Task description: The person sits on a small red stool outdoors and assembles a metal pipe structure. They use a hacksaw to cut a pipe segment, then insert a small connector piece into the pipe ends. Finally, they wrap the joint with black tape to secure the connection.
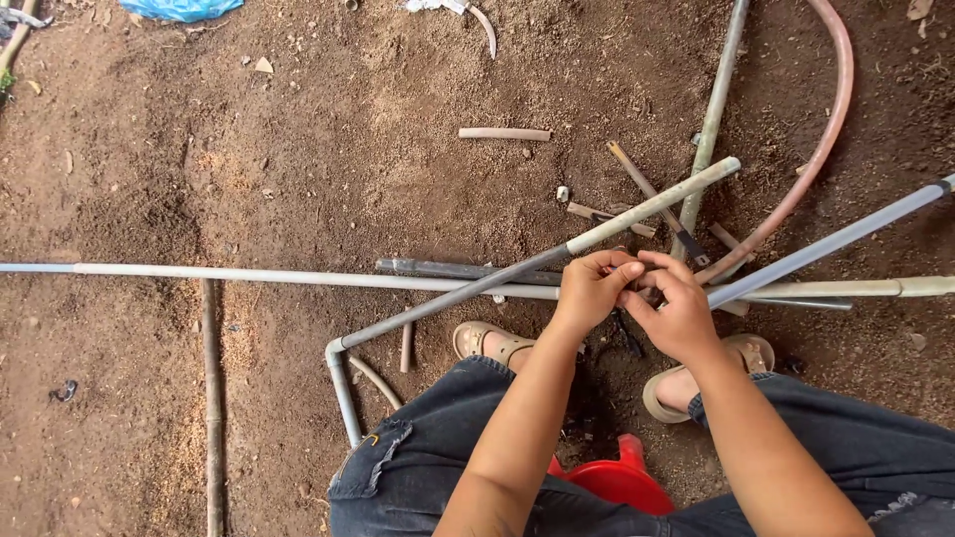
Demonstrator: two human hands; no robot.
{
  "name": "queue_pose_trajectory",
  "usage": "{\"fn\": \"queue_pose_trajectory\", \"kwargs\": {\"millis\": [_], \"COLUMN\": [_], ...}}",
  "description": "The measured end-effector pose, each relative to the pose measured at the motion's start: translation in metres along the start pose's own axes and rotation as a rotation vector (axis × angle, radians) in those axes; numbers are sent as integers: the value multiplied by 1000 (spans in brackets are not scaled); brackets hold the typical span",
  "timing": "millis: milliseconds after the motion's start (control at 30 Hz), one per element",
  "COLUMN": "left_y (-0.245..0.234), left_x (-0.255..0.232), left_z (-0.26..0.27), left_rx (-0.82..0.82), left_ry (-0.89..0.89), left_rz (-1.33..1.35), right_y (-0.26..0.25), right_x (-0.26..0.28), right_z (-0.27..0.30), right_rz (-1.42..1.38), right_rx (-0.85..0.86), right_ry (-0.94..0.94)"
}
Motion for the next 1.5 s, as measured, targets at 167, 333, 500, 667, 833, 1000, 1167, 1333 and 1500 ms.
{"fn": "queue_pose_trajectory", "kwargs": {"millis": [167, 333, 500, 667, 833, 1000, 1167, 1333, 1500], "left_y": [-14, -27, -23, -95, -75, -78, -90, -100, -92], "left_x": [-52, -56, -11, 68, 190, 167, 135, 122, 84], "left_z": [18, 10, -26, -104, -150, -120, -113, -114, -98], "left_rx": [-40, -5, 313, 91, 197, 346, 414, 433, 557], "left_ry": [113, 169, 6, -218, -274, -262, -230, -212, -255], "left_rz": [-334, -451, -23, -166, -1155, -864, -622, -516, -431], "right_y": [15, 41, 61, 96, 177, 238, 231, 212, 205], "right_x": [-28, -38, -37, -63, -93, -167, -173, -148, -129], "right_z": [2, 6, 16, 43, 72, 96, 73, 55, 50], "right_rz": [-198, -542, -981, -1092, -949, -792, -649, -706, -815], "right_rx": [76, 201, 106, 13, 58, -125, -49, -116, -119], "right_ry": [76, 159, 324, 754, 957, 981, 745, 604, 553]}}
Point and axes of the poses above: each hand's wrist, its own z-axis away from the middle knuckle, its own y-axis out of the palm, x = y × z, the point moved 10 cm from there along -z, towards the middle knuckle, and after that the axes turned 11 degrees about -y, right-handed, at the moved point
